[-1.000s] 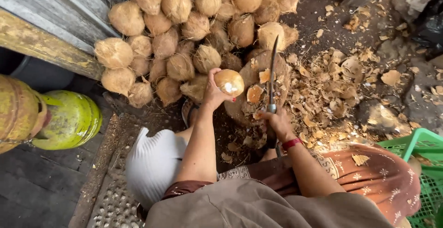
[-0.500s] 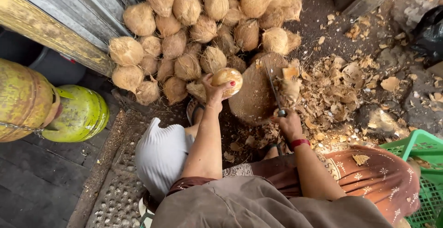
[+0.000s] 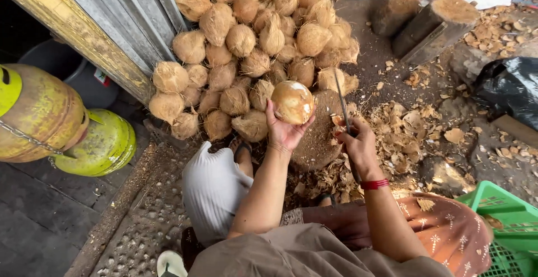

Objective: Using a machete to manually remove the outer husk from a coconut while sitting on the ground.

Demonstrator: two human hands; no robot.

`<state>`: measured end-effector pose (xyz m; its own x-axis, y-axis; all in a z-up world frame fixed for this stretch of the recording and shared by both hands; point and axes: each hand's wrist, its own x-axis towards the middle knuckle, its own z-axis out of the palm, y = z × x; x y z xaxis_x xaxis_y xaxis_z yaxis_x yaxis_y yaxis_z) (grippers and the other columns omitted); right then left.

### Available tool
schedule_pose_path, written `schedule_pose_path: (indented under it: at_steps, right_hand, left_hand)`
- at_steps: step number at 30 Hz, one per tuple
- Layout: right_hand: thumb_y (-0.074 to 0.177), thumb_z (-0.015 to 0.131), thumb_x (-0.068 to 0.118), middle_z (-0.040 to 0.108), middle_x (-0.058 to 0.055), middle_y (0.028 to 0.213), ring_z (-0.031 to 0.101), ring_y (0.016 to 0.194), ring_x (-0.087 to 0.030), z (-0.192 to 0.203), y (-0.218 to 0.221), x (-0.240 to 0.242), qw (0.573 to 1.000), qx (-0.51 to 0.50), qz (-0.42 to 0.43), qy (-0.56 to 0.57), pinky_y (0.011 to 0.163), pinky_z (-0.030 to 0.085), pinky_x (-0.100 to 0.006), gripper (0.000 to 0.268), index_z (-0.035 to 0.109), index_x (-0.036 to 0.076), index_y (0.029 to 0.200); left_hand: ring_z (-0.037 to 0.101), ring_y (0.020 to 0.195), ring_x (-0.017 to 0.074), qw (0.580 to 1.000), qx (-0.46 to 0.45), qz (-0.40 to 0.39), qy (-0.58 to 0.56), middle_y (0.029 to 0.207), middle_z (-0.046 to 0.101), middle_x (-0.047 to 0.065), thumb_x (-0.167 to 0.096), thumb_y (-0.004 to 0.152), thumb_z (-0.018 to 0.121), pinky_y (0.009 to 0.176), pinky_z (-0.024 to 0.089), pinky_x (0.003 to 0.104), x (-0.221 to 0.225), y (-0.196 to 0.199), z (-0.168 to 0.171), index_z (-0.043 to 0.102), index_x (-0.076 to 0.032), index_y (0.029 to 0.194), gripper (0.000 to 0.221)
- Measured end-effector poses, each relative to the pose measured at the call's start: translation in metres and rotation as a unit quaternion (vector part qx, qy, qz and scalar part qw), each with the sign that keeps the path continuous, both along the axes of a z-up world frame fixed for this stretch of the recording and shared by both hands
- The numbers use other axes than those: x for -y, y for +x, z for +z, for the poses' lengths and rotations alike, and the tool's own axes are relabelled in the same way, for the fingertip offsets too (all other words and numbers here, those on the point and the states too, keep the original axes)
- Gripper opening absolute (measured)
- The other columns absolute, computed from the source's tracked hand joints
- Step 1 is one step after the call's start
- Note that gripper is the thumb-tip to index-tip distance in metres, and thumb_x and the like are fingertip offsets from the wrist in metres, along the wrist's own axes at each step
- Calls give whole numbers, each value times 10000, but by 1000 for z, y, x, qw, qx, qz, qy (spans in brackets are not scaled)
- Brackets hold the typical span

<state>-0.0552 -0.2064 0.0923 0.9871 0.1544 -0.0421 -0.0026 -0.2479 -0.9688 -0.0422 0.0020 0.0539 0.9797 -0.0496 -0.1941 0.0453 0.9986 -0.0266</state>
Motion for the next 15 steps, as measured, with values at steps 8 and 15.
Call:
schedule_pose_path:
  at_steps: [8, 15]
  right_hand:
    - [873, 638, 46, 575, -152, 574, 542, 374, -239, 47, -20, 6, 997, 14, -10, 75, 357, 412, -340, 429, 473, 10, 1267]
    - [855, 610, -52, 636, -238, 809, 613, 546, -262, 65, -35, -9, 999, 31, 1, -22, 487, 504, -354, 476, 524, 21, 1317]
  left_hand:
    - [600, 1095, 463, 985, -80, -33, 152, 1166, 588, 198, -580, 703, 826, 814, 573, 676, 5, -20, 52, 536, -63, 1236, 797]
    - [595, 1081, 420, 979, -96, -15, 177, 1135, 584, 160, -623, 701, 819, 803, 599, 648, 5, -28, 46, 526, -94, 1240, 810]
